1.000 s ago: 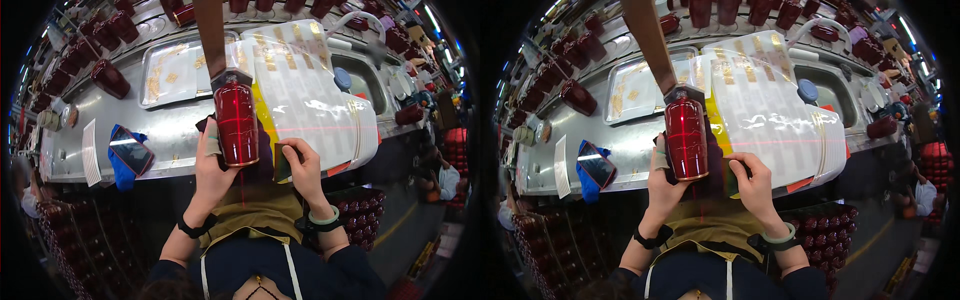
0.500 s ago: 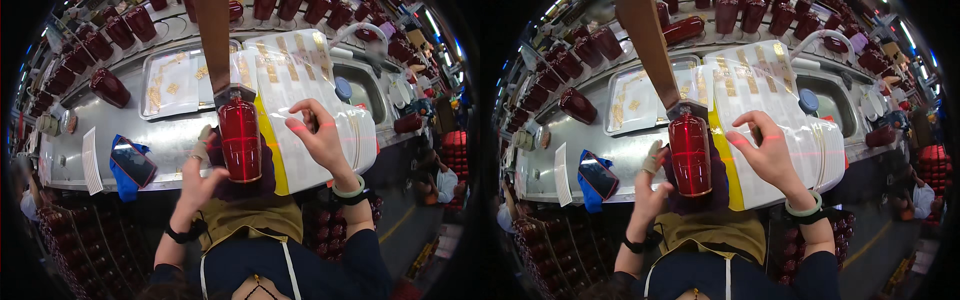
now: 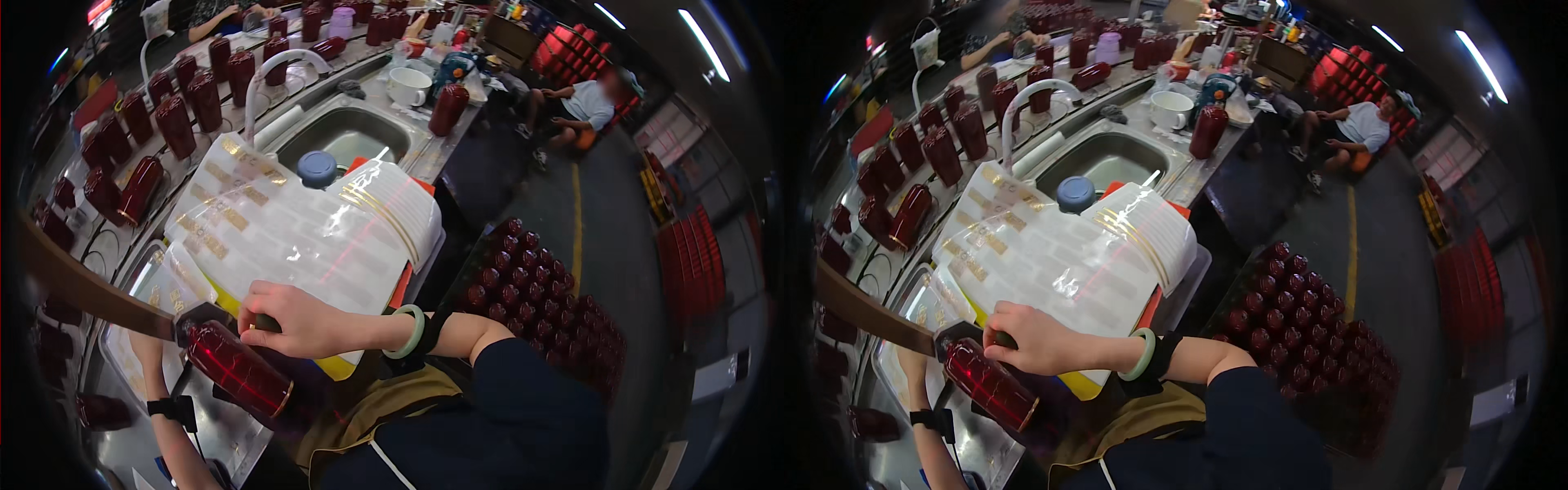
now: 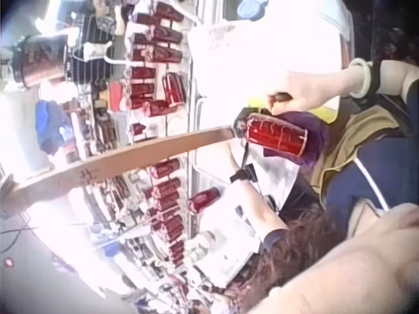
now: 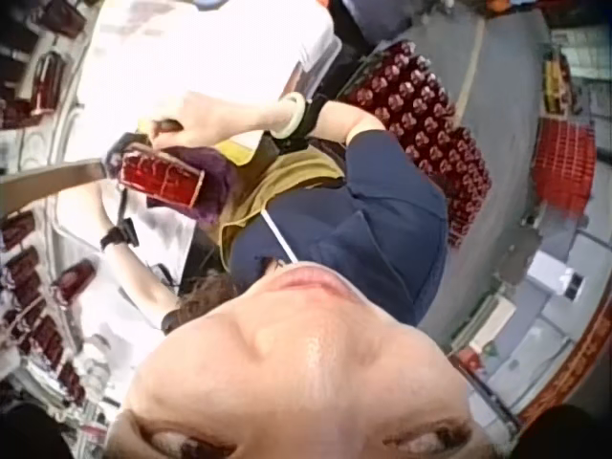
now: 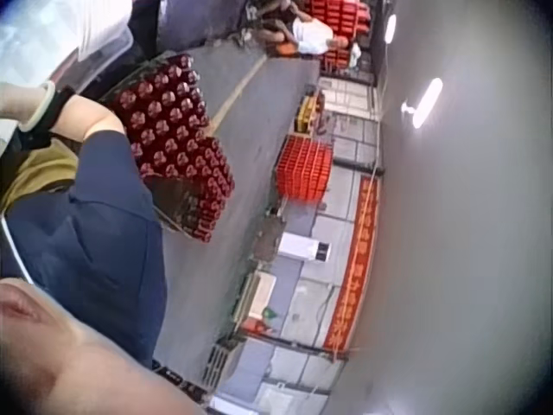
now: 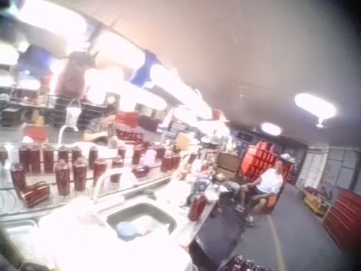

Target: The recorder is carefully applying decorative gold labels and seals to red liquor bottles at a factory assembly line workstation.

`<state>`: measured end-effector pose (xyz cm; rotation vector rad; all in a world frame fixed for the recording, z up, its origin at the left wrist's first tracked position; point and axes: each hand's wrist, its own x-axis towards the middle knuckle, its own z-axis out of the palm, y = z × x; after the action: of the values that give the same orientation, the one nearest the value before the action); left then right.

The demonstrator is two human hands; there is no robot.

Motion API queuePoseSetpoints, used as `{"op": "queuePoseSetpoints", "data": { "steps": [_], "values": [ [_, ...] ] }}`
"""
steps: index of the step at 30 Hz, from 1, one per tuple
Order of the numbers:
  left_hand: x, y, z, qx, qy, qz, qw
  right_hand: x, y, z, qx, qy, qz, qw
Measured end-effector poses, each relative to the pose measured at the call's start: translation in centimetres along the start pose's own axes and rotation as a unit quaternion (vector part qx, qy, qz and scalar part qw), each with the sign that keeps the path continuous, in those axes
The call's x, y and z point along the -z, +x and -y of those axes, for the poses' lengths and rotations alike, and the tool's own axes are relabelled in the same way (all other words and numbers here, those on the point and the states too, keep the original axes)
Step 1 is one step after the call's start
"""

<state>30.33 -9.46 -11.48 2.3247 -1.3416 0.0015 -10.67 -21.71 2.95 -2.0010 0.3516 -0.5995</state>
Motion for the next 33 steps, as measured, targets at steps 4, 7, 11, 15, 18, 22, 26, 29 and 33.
{"op": "queuePoseSetpoints", "data": {
  "steps": [4, 7, 11, 15, 18, 22, 26, 29, 33],
  "values": [
    [-0.5, 0.1, -3.2, -0.007, 0.006, -0.042, 0.999, 3.3, -0.2, -0.9, 0.011, -0.028, -0.112, 0.993],
    [-2.1, 0.1, -0.2, -0.013, -0.020, -0.091, 0.996, 6.0, 0.3, 0.5, -0.087, 0.065, -0.198, 0.974],
    [-2.7, 1.0, 2.7, -0.028, -0.062, -0.077, 0.995, 5.4, 0.2, -0.7, -0.063, 0.040, -0.138, 0.988],
    [0.0, -1.4, 2.3, 0.027, -0.059, -0.009, 0.998, 3.0, 1.2, -1.3, -0.053, 0.048, -0.098, 0.993],
    [1.6, -3.0, 0.4, 0.050, -0.048, -0.073, 0.995, 2.4, 2.0, 0.1, -0.107, 0.050, -0.056, 0.991],
    [3.6, -3.3, -4.1, 0.176, -0.146, -0.047, 0.972, 2.0, 2.7, -0.2, -0.095, 0.069, -0.056, 0.992],
    [5.2, -4.9, -3.2, 0.216, -0.146, -0.052, 0.964, 1.0, 3.2, -0.3, -0.085, 0.089, -0.035, 0.992],
    [6.6, -5.4, -4.1, 0.186, -0.132, -0.003, 0.974, -0.2, 3.8, -0.6, -0.086, 0.095, -0.021, 0.992],
    [6.5, -5.4, -2.8, 0.187, -0.148, -0.003, 0.971, -0.8, 4.1, -1.0, -0.104, 0.093, -0.012, 0.990]
  ]
}}
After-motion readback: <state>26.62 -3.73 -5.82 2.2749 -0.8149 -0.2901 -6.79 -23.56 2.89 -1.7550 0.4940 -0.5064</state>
